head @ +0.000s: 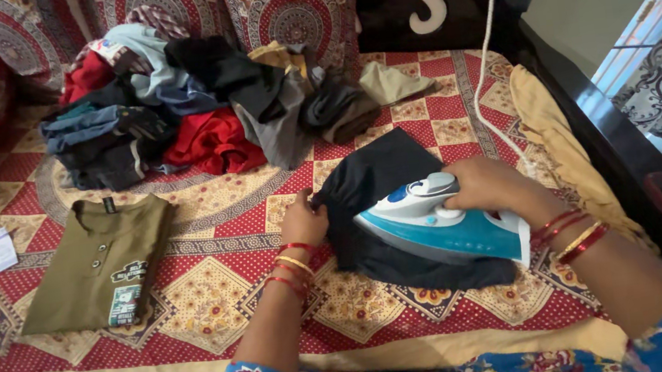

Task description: The person irons a dark-colored garment on a bed using a handheld electric iron. They repeatedly smooth the fabric, flip the garment, and continue ironing different sections. A pile of other clothes is visible nearby.

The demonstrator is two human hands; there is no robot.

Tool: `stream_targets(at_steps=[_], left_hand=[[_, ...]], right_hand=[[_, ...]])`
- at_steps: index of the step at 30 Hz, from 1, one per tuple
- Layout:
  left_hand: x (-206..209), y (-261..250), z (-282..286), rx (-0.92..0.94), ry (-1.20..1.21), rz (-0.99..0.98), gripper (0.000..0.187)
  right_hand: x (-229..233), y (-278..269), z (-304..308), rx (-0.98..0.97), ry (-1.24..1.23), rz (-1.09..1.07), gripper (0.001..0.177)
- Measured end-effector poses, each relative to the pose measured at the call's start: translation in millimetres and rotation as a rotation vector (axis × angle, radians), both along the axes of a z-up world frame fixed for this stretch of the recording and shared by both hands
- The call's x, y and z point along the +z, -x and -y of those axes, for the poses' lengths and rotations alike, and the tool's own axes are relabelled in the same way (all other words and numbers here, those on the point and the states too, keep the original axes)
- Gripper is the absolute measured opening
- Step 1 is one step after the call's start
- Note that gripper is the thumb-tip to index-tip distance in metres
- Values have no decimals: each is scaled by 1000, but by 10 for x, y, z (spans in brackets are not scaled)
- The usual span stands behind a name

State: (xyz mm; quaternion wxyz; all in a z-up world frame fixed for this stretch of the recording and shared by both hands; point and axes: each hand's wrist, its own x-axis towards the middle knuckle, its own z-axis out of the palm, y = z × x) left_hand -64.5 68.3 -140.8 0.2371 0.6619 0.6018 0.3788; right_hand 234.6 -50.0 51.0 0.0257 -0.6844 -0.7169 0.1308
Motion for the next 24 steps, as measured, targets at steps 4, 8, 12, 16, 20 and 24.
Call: stream_targets(at_steps=[4,8,12,16,20,24], left_hand=[[-18,-5,-23,-7,-34,69,43],[-106,33,-23,-16,-53,84,34],[-116,27,-64,-15,-44,63,29],[-42,16,-30,-15,-100,118,27],[23,15,60,37,-37,45,28],[25,74,93,5,-45,119,27]], right_hand=[[80,-49,56,175,-21,39,51],[61,-98,184,220,52,37,45],[-10,-7,274,47,-52,74,43],[-40,88,257,0,-138,145,38],[18,14,211,133,-3,30,44],[-20,-24,232,163,-26,81,45]])
